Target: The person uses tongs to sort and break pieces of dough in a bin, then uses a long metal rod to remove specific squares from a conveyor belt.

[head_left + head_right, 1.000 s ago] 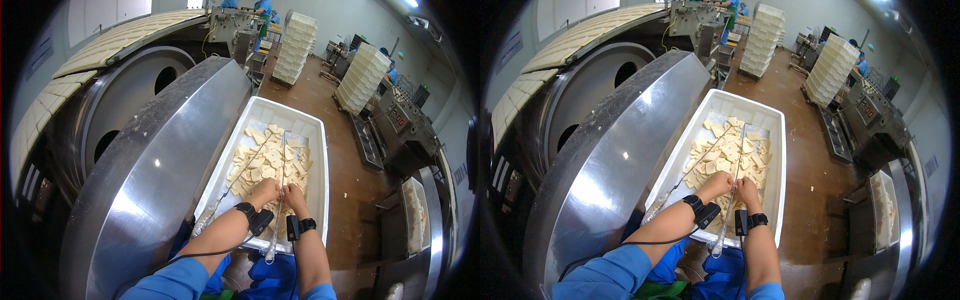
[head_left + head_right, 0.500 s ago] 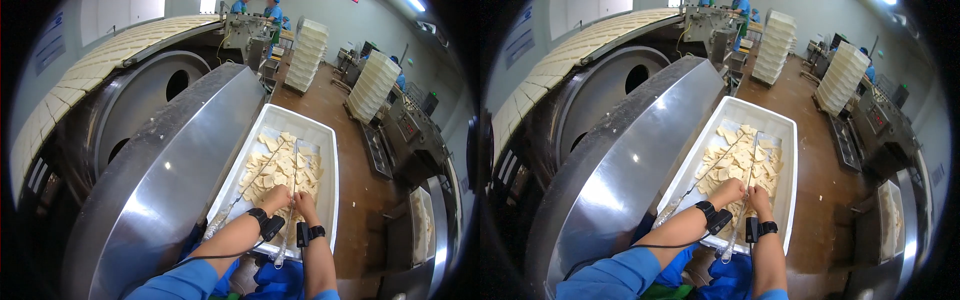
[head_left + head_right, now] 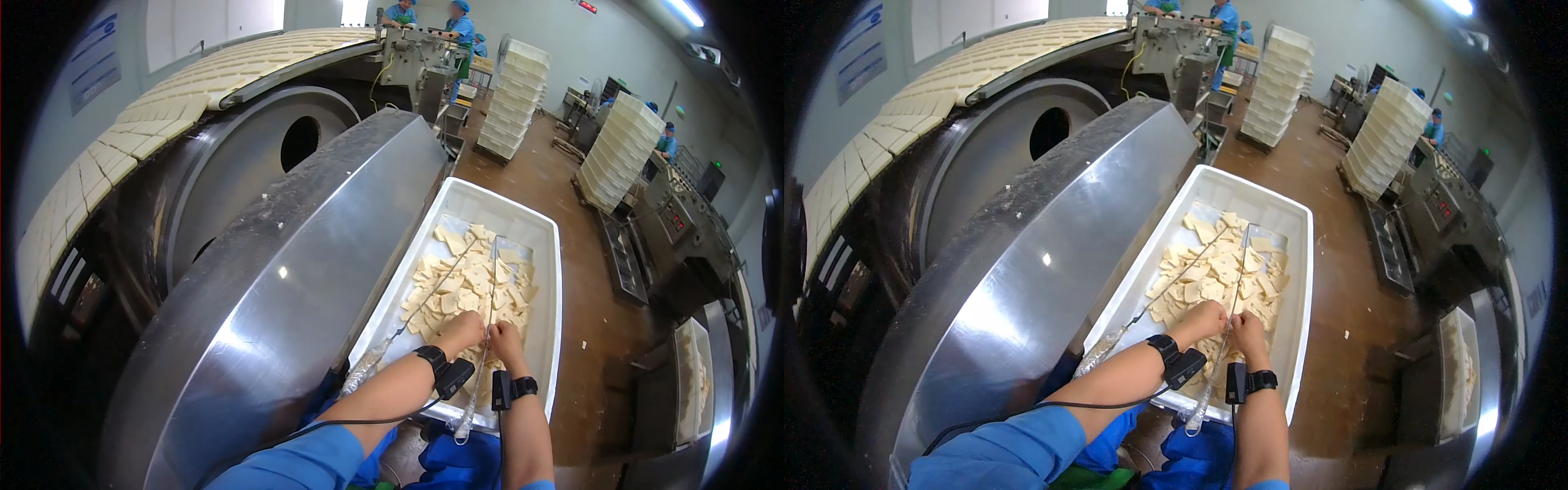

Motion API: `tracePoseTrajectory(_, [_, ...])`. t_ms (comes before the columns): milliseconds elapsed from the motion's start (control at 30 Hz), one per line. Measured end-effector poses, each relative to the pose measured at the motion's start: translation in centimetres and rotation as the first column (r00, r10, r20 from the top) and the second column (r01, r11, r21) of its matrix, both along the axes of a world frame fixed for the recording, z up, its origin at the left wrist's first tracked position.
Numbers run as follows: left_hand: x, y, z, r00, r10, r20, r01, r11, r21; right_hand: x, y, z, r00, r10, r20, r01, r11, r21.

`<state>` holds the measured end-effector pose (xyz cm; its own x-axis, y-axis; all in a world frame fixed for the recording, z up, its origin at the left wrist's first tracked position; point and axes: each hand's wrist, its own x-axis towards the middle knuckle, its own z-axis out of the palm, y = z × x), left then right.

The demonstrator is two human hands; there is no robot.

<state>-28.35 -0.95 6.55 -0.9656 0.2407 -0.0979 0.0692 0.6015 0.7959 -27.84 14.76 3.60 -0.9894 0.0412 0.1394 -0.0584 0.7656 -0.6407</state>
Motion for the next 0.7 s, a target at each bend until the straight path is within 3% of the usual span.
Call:
tracePoseTrajectory(267, [-0.5,0.4,-0.5,0.998,-0.055,0.015,0.056,0.994,-0.098,0.5,-0.6,1.1,0.999,-0.038,0.007,0.037,0.998,0.041])
tracePoseTrajectory(333, [-0.6,0.3,-0.6,0.998,-0.060,-0.009,0.059,0.995,-0.076,0.7,-0.7,1.7,0.991,-0.069,0.118,0.073,0.997,-0.033])
tracePoseTrajectory(533, [-0.4,0.2,-1.3,0.991,-0.044,-0.129,0.051,0.997,0.053,0.7,-0.7,1.9,0.989,-0.051,0.139,0.060,0.996,-0.064])
tracePoseTrajectory(700, [-0.3,-0.1,-0.6,0.995,0.003,-0.098,0.005,0.997,0.079,0.3,-0.4,1.3,0.991,-0.013,0.132,0.010,1.000,0.018])
